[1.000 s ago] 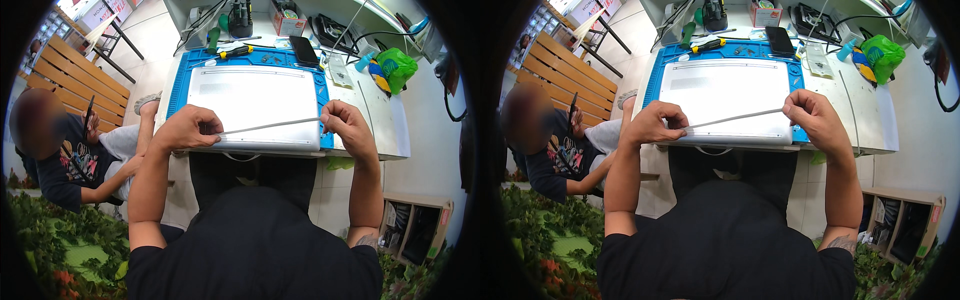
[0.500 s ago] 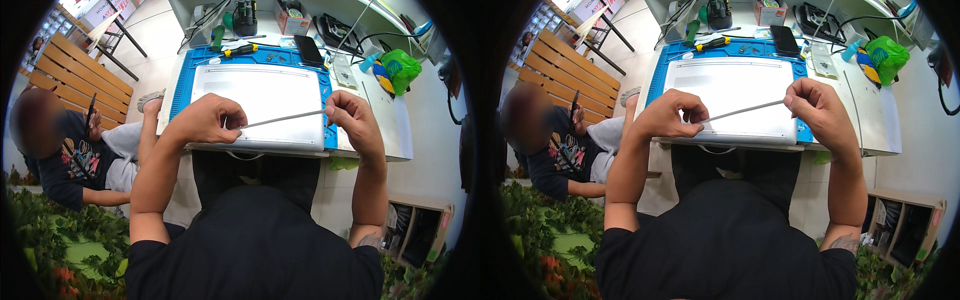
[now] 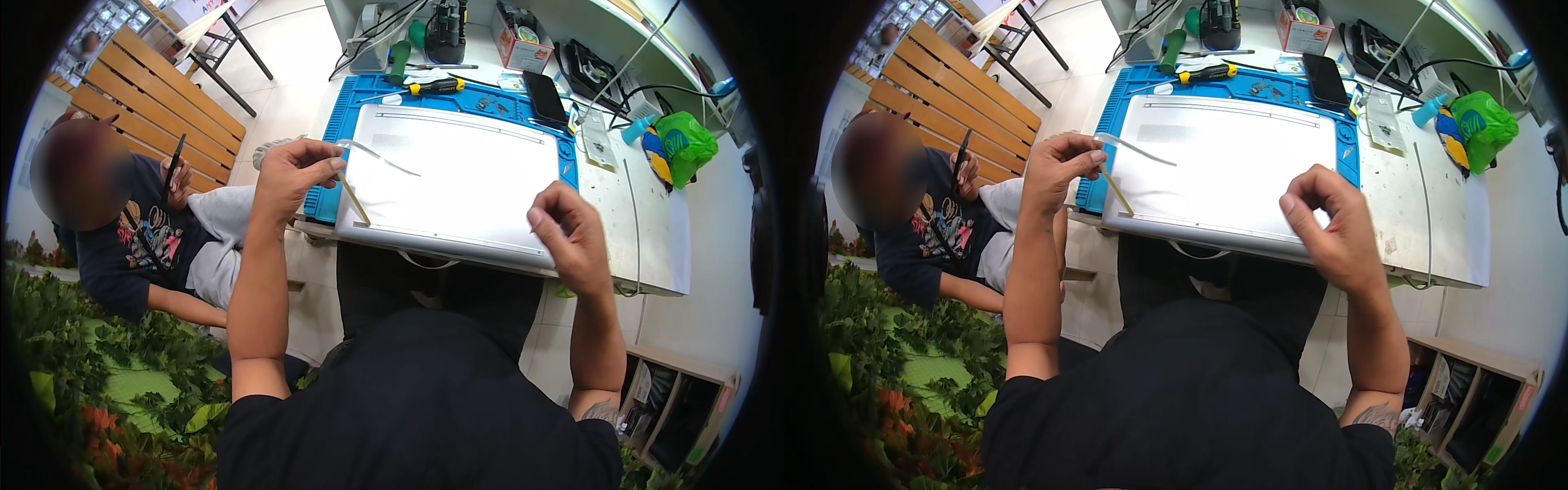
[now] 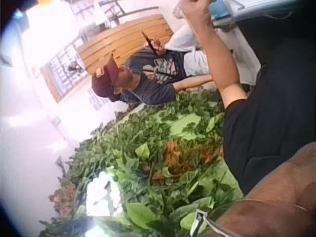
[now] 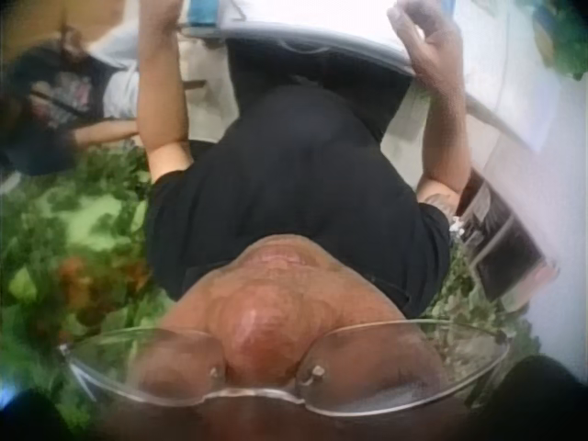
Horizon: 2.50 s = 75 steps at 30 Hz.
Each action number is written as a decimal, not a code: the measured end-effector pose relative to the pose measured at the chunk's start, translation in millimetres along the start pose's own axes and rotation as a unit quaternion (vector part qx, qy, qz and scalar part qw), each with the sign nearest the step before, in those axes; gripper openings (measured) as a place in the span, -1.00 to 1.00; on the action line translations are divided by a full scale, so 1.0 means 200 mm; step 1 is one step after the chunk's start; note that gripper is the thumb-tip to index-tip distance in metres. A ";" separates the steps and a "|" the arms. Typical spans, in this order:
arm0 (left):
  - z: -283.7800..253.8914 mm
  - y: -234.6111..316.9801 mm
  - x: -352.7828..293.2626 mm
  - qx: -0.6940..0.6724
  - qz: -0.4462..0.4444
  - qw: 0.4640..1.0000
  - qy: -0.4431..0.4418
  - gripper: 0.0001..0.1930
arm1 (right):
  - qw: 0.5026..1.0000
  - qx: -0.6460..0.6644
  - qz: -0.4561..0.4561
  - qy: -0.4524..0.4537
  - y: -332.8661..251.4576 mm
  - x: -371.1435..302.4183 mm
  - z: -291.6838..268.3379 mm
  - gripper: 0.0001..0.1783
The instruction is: The person opens a drawer to retrieve a screwdriver, then removes screws from the back of a laptop on a workbench. The person peels off a rubber strip from the bottom of the laptop, removes additional screws, and then flips the laptop over to open the screen lid and begin prying the keyboard bezel.
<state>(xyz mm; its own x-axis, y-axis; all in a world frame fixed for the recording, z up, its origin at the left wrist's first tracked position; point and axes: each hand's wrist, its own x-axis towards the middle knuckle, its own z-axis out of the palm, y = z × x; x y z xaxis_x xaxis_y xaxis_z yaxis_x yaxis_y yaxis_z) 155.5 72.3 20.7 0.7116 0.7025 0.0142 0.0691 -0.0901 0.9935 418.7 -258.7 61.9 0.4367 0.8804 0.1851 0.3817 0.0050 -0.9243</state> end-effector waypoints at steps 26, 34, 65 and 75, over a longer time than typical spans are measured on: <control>-0.10 0.13 0.07 -0.064 -0.041 0.995 -0.069 -0.43 | 0.994 -0.054 0.000 -0.094 0.11 0.03 0.26 -0.85; 0.06 0.29 0.21 -0.058 -0.077 0.979 -0.179 -0.38 | 0.997 -0.028 -0.011 -0.078 0.13 -0.02 0.24 -0.87; 2.73 0.15 0.63 0.162 0.003 0.852 -0.497 -0.22 | 0.869 0.181 0.140 0.439 0.62 -0.66 -0.38 -0.50; 2.75 0.11 0.67 0.109 -0.109 0.842 -0.518 -0.69 | 0.873 0.157 0.189 0.421 0.63 -0.64 -0.42 -0.64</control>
<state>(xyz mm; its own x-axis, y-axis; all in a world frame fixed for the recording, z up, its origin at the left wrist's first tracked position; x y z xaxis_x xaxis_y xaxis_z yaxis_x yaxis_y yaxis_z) 636.8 -223.6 -17.1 0.8855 -0.2626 -0.3832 0.3229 -0.2452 0.9141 479.0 -410.0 -49.6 0.9779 0.1862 -0.0951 -0.1035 0.0356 -0.9940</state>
